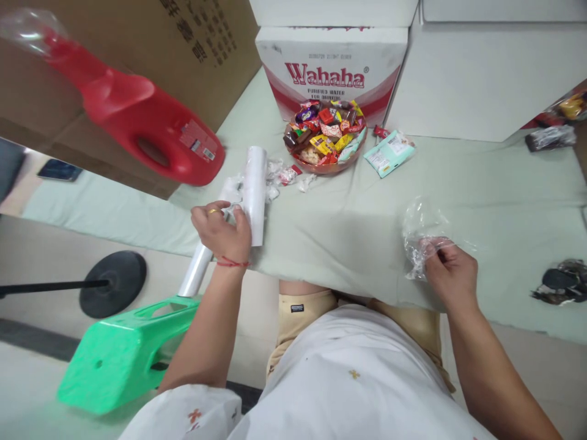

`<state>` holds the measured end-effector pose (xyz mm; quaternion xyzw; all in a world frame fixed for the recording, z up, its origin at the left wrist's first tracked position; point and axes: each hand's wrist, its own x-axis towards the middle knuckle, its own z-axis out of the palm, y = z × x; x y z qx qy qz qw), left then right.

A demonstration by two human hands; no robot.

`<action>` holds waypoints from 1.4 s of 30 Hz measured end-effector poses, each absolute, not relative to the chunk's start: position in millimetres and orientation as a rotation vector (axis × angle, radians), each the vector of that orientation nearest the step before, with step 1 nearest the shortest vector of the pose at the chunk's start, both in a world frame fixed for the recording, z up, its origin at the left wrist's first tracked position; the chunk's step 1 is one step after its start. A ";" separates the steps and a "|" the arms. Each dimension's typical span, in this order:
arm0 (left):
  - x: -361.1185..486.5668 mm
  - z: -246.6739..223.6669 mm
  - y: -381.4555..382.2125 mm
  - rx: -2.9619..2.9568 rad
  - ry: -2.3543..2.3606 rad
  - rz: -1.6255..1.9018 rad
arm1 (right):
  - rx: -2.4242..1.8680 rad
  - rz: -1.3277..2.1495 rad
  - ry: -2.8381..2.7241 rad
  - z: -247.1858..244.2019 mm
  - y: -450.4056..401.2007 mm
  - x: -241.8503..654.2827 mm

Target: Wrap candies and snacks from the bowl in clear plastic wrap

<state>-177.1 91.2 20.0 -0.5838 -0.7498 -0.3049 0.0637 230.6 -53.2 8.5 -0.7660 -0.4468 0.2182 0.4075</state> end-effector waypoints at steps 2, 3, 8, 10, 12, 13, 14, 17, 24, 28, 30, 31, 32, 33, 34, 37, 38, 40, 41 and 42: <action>-174.5 21.9 89.1 -1.744 -2.273 -0.944 | -1.936 0.542 -1.169 12.4 -52.3 228.6; -171.9 23.6 87.0 -1.728 -2.274 -0.960 | -1.938 0.523 -1.198 14.7 -51.5 227.3; -125.9 34.4 53.3 -1.799 -2.286 -1.307 | -1.830 0.271 -1.622 37.0 -41.9 209.3; -91.6 38.1 32.7 -2.236 -2.280 -1.608 | -1.791 0.190 -1.833 48.4 -36.6 196.9; -55.1 42.0 14.3 -2.617 -2.214 -1.870 | -1.829 0.137 -2.004 56.6 -32.5 185.3; -37.8 44.2 7.3 -2.727 -2.161 -1.947 | -1.874 0.116 -2.070 58.7 -31.2 180.9; -21.9 46.6 1.9 -2.792 -2.077 -2.012 | -1.919 0.106 -2.130 59.2 -30.6 177.6; 15.7 52.7 -5.0 -2.867 -1.743 -2.050 | -2.015 0.169 -2.265 52.9 -30.8 174.5; 41.4 40.2 13.1 -2.980 -1.840 -2.063 | -2.059 0.418 -2.104 32.1 -31.4 180.6; 28.7 22.8 29.1 -2.081 -2.650 -2.686 | -1.850 0.570 -1.652 22.8 -33.5 190.0; 19.8 16.6 34.8 -1.460 -2.916 -2.935 | -1.823 0.767 -1.279 16.3 -34.5 193.4; 15.3 14.5 37.0 -1.196 -2.984 -3.010 | -1.807 0.857 -1.087 13.1 -34.9 194.0; 10.7 12.9 38.9 -0.989 -3.021 -3.061 | -1.781 0.924 -0.917 10.0 -35.4 193.9; 6.2 11.7 40.6 -0.837 -3.043 -3.098 | -1.747 0.964 -0.783 7.4 -36.3 193.2; 2.1 10.8 42.2 -0.717 -3.056 -3.129 | -1.716 0.980 -0.688 5.1 -38.0 192.0; -7.1 9.6 46.9 -0.495 -3.087 -3.189 | -1.723 0.995 -0.593 0.5 -50.4 189.3; -8.8 9.4 48.5 -0.466 -3.107 -3.192 | -1.765 1.009 -0.619 -0.6 -57.3 189.7; -10.4 8.8 51.2 -0.473 -3.155 -3.173 | -1.846 1.011 -0.788 -1.7 -72.9 193.9; -10.5 8.2 52.3 -0.503 -3.176 -3.150 | -1.863 1.002 -0.928 -1.4 -80.4 198.2; -10.1 7.2 53.1 -0.549 -3.186 -3.123 | -1.863 0.991 -1.078 -0.4 -86.6 203.9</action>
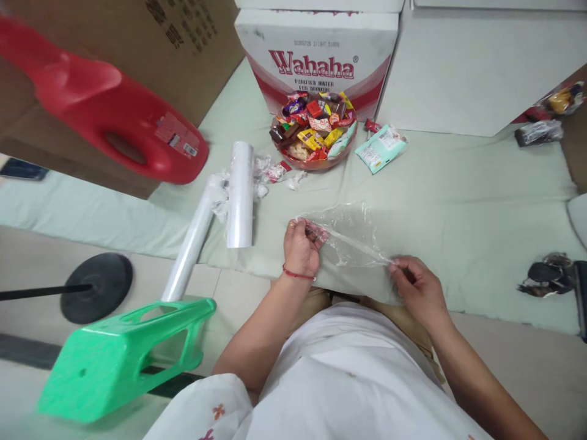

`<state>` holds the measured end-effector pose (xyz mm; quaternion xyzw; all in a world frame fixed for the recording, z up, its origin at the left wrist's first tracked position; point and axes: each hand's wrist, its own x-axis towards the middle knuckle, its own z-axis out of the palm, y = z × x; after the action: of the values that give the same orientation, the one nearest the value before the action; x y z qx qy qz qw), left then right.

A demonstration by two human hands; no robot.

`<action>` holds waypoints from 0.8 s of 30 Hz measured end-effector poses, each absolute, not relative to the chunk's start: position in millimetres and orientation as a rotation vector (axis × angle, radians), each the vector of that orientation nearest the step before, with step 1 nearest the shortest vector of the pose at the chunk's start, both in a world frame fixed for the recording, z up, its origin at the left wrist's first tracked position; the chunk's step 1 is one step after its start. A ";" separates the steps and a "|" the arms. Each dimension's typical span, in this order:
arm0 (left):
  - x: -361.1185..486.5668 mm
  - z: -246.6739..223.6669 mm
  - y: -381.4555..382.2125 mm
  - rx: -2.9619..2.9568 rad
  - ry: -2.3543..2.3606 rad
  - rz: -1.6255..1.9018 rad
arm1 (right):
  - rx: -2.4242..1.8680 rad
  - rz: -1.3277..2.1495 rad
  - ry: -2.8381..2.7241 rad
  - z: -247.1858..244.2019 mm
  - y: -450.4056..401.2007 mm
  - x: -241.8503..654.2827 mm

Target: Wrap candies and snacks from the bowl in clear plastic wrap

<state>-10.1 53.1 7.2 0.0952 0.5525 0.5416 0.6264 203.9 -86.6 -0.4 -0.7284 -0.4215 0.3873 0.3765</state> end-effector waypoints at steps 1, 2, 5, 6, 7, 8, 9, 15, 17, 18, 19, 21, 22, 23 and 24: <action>-9.4 5.9 53.7 0.249 1.279 1.244 | -1.854 0.966 -1.207 1.5 -91.1 211.0; -8.4 4.3 53.9 0.291 1.293 1.255 | -1.854 0.921 -1.287 4.0 -93.0 218.8; -4.2 -1.5 52.9 0.456 1.319 1.295 | -1.992 0.645 -1.278 13.2 -82.6 239.8; -2.7 -3.3 52.1 0.503 1.326 1.302 | -2.035 0.558 -1.278 15.7 -74.3 243.0; -1.3 -4.8 51.0 0.544 1.334 1.304 | -2.067 0.515 -1.317 17.3 -64.3 243.2; -0.2 -6.0 49.9 0.577 1.344 1.302 | -2.095 0.522 -1.393 17.9 -53.5 240.4; 0.5 -6.8 48.7 0.609 1.353 1.296 | -2.118 0.570 -1.485 17.6 -42.3 234.9; -9.0 -10.5 46.8 0.799 1.421 1.254 | -2.020 0.770 -1.536 6.7 0.0 195.0; -15.6 -12.9 48.3 0.829 1.426 1.281 | -1.868 0.830 -1.303 6.7 0.9 193.4; -18.3 -14.1 49.2 0.836 1.419 1.294 | -1.802 0.877 -1.163 7.7 -0.2 194.6; -20.4 -15.1 50.0 0.840 1.409 1.300 | -1.749 0.930 -1.031 9.1 -1.8 196.6; -21.9 -16.5 51.1 0.836 1.381 1.287 | -1.697 1.024 -0.854 11.5 -4.7 203.0; -21.6 -17.0 51.6 0.822 1.365 1.274 | -1.701 1.044 -0.829 11.8 -5.2 207.4; -20.8 -17.6 51.9 0.799 1.352 1.262 | -1.729 1.035 -0.849 11.5 -4.6 212.7; -19.8 -18.4 52.2 0.770 1.344 1.255 | -1.772 0.993 -0.903 10.6 -3.0 219.1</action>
<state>-19.8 52.2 -18.4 0.3244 0.5660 0.5286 0.5431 219.1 -3.0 10.6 -0.7145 -0.3641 0.4005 0.4433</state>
